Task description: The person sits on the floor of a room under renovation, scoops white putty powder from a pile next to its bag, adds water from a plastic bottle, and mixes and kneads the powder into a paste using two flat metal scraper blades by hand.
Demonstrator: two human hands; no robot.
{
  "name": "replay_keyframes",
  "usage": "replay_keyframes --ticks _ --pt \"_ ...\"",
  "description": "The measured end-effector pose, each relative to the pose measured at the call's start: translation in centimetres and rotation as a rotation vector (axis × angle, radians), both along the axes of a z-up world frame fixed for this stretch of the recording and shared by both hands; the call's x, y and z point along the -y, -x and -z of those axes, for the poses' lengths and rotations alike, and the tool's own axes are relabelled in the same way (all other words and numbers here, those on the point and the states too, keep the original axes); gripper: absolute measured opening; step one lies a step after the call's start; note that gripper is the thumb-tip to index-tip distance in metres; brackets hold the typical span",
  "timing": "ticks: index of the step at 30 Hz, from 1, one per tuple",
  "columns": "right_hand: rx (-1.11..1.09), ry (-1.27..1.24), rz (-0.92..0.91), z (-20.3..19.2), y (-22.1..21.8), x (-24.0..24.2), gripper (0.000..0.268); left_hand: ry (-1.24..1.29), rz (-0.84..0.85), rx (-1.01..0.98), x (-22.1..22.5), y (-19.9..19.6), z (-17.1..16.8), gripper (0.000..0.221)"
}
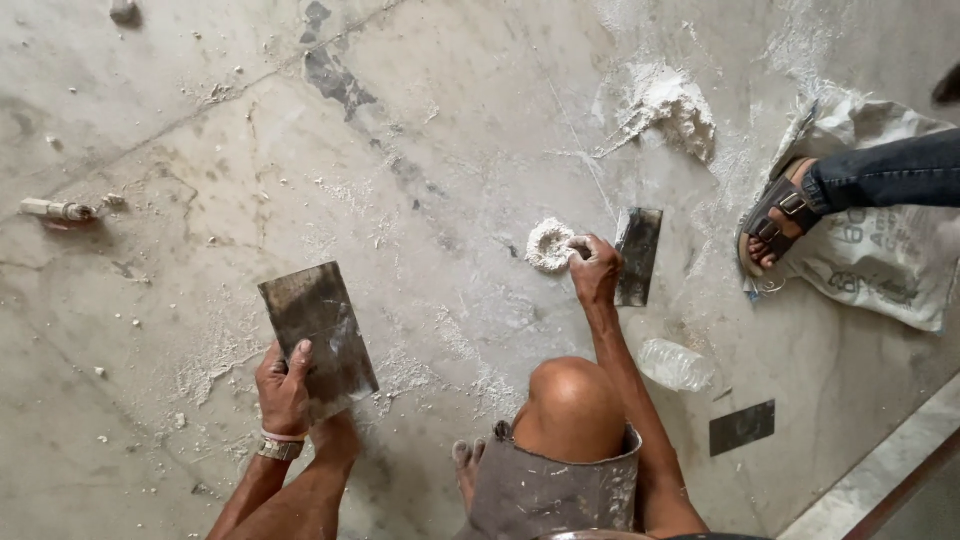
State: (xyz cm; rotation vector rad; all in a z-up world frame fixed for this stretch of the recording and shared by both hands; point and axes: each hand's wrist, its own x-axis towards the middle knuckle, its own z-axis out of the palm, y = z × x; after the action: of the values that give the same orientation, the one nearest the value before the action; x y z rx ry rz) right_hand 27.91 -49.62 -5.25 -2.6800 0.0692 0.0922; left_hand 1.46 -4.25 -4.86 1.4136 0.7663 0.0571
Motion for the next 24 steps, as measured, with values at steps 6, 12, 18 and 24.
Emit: replay_keyframes --ticks 6,12,18,24 --pt "-0.006 -0.081 -0.042 -3.5 -0.4 -1.8 0.030 -0.011 0.012 0.000 0.1 -0.8 -0.6 0.027" --pt "-0.047 0.031 0.050 1.0 0.3 0.7 0.019 0.056 0.003 0.055 0.2 -1.3 -1.5 0.029" --pt "0.209 -0.108 -0.067 -6.9 6.5 1.4 0.036 -0.009 0.047 -0.002 0.2 -1.5 -2.8 0.025" --pt "0.360 -0.120 0.577 -9.9 19.9 10.2 0.042 -0.013 0.044 -0.017 -0.3 -0.7 -1.2 0.021"
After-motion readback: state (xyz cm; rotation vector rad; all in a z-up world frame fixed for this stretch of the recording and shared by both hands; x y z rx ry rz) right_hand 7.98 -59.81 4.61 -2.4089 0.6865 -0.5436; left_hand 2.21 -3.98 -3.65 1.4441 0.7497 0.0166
